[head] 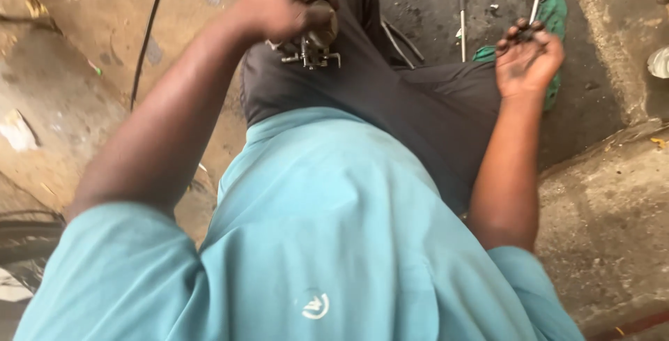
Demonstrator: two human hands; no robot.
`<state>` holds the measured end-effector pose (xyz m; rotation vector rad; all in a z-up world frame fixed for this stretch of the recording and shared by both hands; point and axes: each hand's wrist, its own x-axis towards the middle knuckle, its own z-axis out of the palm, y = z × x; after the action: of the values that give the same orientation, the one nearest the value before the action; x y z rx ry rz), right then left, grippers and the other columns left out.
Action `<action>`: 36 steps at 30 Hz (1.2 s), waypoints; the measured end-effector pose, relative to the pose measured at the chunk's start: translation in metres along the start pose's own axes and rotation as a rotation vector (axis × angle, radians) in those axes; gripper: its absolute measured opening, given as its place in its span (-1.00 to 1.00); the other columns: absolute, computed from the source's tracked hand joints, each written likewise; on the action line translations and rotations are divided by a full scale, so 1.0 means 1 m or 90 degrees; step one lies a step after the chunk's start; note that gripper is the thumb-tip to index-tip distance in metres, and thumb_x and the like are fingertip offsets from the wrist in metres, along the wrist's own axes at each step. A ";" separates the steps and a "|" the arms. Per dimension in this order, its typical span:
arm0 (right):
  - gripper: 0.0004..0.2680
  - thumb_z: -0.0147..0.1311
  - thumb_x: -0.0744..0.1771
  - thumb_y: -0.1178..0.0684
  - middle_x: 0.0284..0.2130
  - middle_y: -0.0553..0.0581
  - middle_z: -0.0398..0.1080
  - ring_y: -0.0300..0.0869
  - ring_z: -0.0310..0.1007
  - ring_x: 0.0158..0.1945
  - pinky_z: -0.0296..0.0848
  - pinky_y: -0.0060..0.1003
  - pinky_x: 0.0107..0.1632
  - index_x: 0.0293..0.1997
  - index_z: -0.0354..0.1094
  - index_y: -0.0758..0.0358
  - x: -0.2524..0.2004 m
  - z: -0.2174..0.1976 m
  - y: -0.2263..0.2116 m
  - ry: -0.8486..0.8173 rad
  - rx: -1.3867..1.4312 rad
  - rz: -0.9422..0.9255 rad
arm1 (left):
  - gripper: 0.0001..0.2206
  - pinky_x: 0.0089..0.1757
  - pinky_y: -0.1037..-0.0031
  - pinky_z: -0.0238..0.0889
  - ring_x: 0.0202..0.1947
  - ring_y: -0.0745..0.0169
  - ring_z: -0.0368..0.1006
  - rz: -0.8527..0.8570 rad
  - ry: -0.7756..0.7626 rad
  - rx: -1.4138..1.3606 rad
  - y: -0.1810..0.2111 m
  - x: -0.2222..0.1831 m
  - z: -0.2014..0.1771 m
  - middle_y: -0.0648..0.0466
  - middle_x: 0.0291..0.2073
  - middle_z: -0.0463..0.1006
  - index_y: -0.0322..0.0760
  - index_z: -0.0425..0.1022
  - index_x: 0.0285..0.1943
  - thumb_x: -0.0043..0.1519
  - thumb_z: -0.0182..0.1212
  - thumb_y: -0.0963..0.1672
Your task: The recorder is disassembling and inspecting a motorcycle carburetor, handling small internal parts like the needle and spring.
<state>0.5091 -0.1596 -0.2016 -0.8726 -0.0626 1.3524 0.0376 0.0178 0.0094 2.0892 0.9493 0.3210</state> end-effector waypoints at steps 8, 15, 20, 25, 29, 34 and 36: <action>-0.79 -0.01 0.37 0.13 -0.02 0.18 0.48 -0.03 0.52 0.04 0.54 -0.10 0.13 0.12 0.39 0.27 -0.073 0.080 0.063 -0.053 0.004 0.051 | -0.73 -0.19 0.23 0.46 -0.27 0.04 0.60 -0.133 -0.170 0.098 0.034 0.003 -0.003 -0.05 -0.28 0.65 -0.23 0.62 -0.10 0.10 0.32 -0.04; -0.76 -0.06 0.41 0.07 0.07 0.30 0.48 0.04 0.52 0.10 0.55 -0.07 0.11 0.19 0.34 0.33 -0.108 0.165 0.084 -0.076 -0.069 0.082 | -0.70 -0.16 0.14 0.41 -0.13 -0.09 0.57 0.148 -0.041 0.107 0.046 -0.002 0.031 -0.01 -0.16 0.65 -0.14 0.62 -0.08 -0.02 0.30 -0.21; -0.72 -0.09 0.42 0.04 0.12 0.29 0.45 0.02 0.49 0.16 0.54 -0.09 0.15 0.25 0.31 0.33 -0.124 0.228 0.095 -0.134 -0.108 0.113 | -0.65 -0.19 0.10 0.40 -0.15 -0.12 0.57 0.189 -0.032 0.066 0.060 -0.014 0.035 -0.01 -0.18 0.61 -0.16 0.55 0.06 0.08 0.43 -0.12; -0.71 -0.15 0.46 0.02 0.10 0.23 0.44 -0.05 0.47 0.15 0.52 -0.11 0.16 0.27 0.29 0.39 -0.121 0.252 0.105 -0.171 -0.120 0.121 | -0.58 -0.15 0.09 0.40 -0.09 -0.13 0.54 0.265 0.016 0.077 0.048 -0.015 0.037 0.03 -0.13 0.61 -0.15 0.58 0.01 -0.01 0.57 -0.05; -0.72 -0.18 0.48 0.03 0.09 0.23 0.44 -0.06 0.47 0.12 0.53 -0.10 0.17 0.28 0.29 0.41 -0.124 0.270 0.107 -0.179 -0.125 0.125 | -0.63 -0.12 0.13 0.42 -0.05 -0.09 0.54 0.261 0.064 0.112 0.038 -0.019 0.037 0.06 -0.12 0.60 -0.13 0.59 -0.03 0.00 0.55 -0.07; -0.70 -0.21 0.47 0.03 0.11 0.26 0.42 -0.05 0.48 0.12 0.53 -0.06 0.19 0.27 0.28 0.41 -0.127 0.279 0.109 -0.161 -0.157 0.121 | -0.71 -0.18 0.14 0.42 -0.09 -0.05 0.55 0.234 0.062 0.111 0.041 -0.022 0.032 0.07 -0.17 0.60 -0.13 0.60 -0.09 0.08 0.54 -0.05; -0.71 -0.21 0.47 0.02 0.09 0.27 0.41 -0.04 0.48 0.12 0.54 -0.05 0.19 0.25 0.29 0.40 -0.127 0.274 0.110 -0.147 -0.153 0.115 | -0.70 -0.20 0.15 0.42 -0.13 -0.03 0.56 0.226 0.060 0.100 0.042 -0.021 0.032 0.06 -0.21 0.60 -0.17 0.58 -0.10 0.08 0.53 -0.05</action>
<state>0.2448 -0.1342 -0.0195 -0.9347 -0.3374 1.6342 0.0610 -0.0319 0.0227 2.4068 0.6696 0.5462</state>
